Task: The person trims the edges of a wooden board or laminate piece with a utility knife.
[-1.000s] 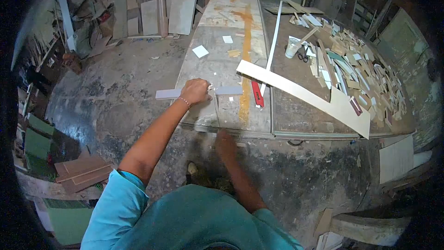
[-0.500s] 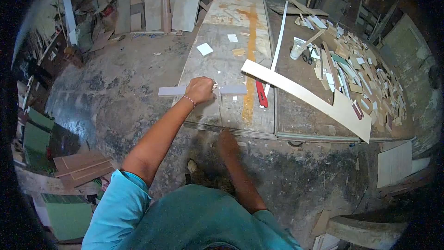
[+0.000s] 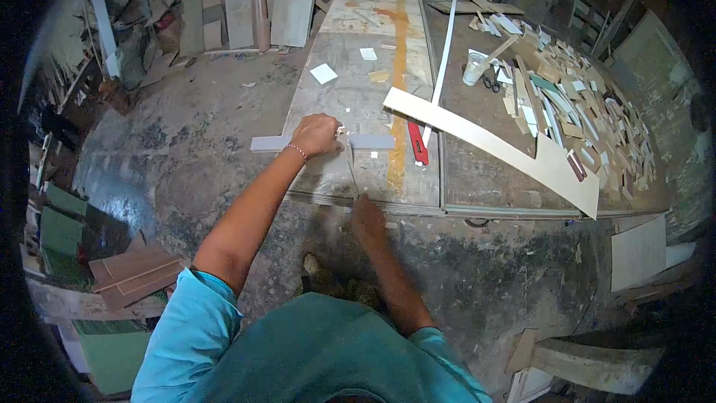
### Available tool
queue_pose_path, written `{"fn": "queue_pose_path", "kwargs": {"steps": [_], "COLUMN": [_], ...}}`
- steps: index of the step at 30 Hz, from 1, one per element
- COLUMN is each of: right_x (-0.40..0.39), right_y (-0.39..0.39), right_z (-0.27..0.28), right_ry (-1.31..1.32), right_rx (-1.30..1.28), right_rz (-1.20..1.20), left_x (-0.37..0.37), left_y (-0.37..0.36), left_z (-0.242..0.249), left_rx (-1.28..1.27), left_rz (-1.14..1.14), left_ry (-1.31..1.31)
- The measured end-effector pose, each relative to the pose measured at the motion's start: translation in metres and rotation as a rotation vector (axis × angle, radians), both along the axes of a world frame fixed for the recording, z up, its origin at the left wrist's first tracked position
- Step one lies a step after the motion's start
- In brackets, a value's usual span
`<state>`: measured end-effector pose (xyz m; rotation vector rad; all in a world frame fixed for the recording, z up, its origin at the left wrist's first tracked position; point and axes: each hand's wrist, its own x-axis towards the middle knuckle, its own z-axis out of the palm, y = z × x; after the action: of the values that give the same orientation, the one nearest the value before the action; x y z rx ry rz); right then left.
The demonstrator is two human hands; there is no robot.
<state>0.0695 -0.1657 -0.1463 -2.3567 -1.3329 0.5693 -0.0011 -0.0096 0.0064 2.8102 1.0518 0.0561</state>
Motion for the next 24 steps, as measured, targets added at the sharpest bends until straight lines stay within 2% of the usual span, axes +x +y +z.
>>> {"fn": "queue_pose_path", "kwargs": {"steps": [2,5,11,13,15,17,19,24], "right_x": [0.004,0.001,-0.009,-0.007,-0.003,0.009,0.007,-0.002], "right_y": [0.02,0.052,0.002,-0.006,0.004,0.045,0.058,0.022], "right_z": [-0.013,-0.016,-0.003,-0.011,-0.023,-0.031,-0.022,-0.012], "right_ry": [-0.062,-0.037,0.09,-0.058,-0.076,0.016,0.056,-0.043], "right_rx": [-0.002,0.122,-0.002,0.208,0.227,0.057,0.049,-0.022], "right_rz": [0.043,-0.02,-0.026,0.064,0.091,0.055,0.008,0.062], "left_x": [0.002,0.0,0.001,0.002,0.001,0.002,0.0,0.001], "left_y": [0.003,0.002,0.011,0.012,0.01,0.011,0.008,0.012], "left_z": [0.003,0.001,-0.006,-0.004,-0.007,-0.011,-0.004,-0.001], "left_rx": [0.014,0.022,0.006,0.025,0.033,0.034,0.022,0.021], "left_rz": [-0.005,0.005,0.05,0.038,0.013,-0.021,0.02,0.06], "left_ry": [0.007,0.011,-0.081,-0.051,-0.028,-0.025,-0.048,-0.066]}}
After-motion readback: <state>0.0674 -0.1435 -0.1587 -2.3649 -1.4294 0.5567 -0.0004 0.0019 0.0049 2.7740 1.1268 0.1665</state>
